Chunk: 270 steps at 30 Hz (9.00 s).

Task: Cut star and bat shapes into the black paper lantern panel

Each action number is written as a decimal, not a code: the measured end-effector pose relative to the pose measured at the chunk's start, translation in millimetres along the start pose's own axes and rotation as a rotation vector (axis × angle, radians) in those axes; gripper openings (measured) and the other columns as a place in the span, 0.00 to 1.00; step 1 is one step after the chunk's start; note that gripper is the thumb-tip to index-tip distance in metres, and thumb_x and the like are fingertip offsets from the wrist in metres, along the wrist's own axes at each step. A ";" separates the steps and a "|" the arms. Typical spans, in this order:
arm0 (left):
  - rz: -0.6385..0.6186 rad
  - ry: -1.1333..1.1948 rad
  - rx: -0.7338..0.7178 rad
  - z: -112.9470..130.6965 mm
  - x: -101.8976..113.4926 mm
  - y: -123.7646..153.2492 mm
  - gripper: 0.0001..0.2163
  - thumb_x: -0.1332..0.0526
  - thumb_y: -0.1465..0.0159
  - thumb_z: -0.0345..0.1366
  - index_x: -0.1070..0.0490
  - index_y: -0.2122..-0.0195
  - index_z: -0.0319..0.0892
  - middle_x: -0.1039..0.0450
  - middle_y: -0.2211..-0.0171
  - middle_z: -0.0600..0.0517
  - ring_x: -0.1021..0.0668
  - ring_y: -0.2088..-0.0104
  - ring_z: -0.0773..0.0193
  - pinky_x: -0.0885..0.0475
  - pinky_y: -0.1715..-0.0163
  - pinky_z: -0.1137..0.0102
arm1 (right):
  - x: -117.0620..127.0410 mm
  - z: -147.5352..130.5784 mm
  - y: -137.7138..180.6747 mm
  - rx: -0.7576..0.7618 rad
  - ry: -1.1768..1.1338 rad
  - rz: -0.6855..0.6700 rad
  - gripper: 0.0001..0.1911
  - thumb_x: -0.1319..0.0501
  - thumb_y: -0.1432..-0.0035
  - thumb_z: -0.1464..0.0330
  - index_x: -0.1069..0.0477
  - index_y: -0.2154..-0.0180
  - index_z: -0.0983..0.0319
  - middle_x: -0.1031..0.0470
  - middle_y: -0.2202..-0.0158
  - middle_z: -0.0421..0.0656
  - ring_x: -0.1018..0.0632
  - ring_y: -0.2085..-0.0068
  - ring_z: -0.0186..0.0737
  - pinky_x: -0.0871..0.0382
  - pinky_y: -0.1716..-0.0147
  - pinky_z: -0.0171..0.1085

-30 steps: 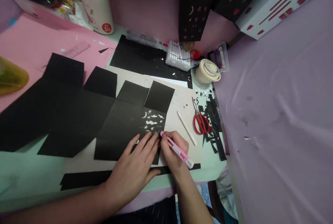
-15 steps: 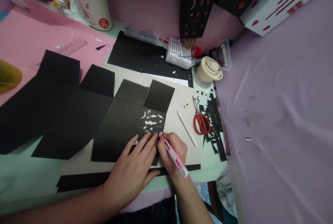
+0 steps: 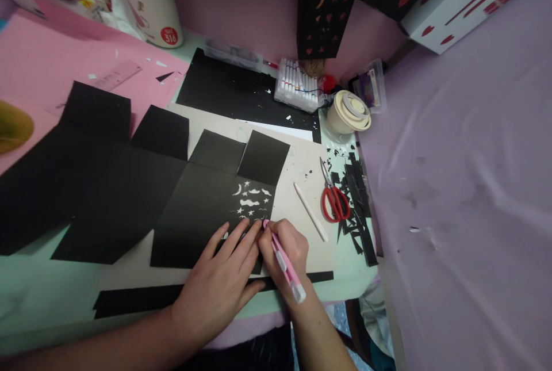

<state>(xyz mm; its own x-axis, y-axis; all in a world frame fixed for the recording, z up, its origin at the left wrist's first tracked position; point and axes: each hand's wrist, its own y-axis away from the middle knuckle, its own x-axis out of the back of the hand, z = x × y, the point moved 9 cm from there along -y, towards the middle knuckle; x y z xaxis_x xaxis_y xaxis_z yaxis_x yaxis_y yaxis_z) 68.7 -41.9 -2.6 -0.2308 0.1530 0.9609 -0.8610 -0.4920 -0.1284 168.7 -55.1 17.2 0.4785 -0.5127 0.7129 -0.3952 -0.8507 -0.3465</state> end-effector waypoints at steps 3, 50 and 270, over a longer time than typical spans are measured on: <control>-0.010 -0.002 0.001 -0.1 -0.7 0.0 0.30 0.43 0.36 0.55 0.32 0.41 0.39 0.40 0.35 0.45 0.40 0.35 0.50 0.44 0.37 0.54 | -0.1 -0.9 0.3 0.012 -0.002 0.000 0.07 0.42 0.42 0.75 0.34 0.71 0.60 0.30 0.76 0.38 0.30 0.77 0.31 0.34 0.75 0.31; 0.035 0.004 -0.007 -0.2 1.2 1.2 0.30 0.44 0.35 0.55 0.35 0.39 0.37 0.39 0.35 0.44 0.39 0.36 0.52 0.48 0.37 0.53 | 2.1 6.8 2.2 -0.051 -0.100 0.024 0.06 0.40 0.41 0.76 0.32 0.69 0.61 0.28 0.74 0.38 0.28 0.74 0.31 0.32 0.72 0.32; 0.050 0.034 0.004 -2.1 1.7 2.7 0.26 0.44 0.34 0.52 0.33 0.41 0.39 0.36 0.37 0.45 0.39 0.36 0.53 0.50 0.36 0.54 | 53.4 57.4 -25.6 -0.146 -0.211 0.351 0.08 0.36 0.43 0.71 0.34 0.63 0.57 0.30 0.66 0.40 0.24 0.66 0.36 0.28 0.62 0.39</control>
<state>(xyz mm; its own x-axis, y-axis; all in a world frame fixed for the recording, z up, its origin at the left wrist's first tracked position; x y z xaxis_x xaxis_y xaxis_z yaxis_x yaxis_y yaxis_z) 65.0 -41.2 -1.8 -0.2894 0.1573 0.9442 -0.8463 -0.5029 -0.1756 249.5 -67.4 29.1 0.4395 -0.7932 0.4216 -0.6620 -0.6032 -0.4448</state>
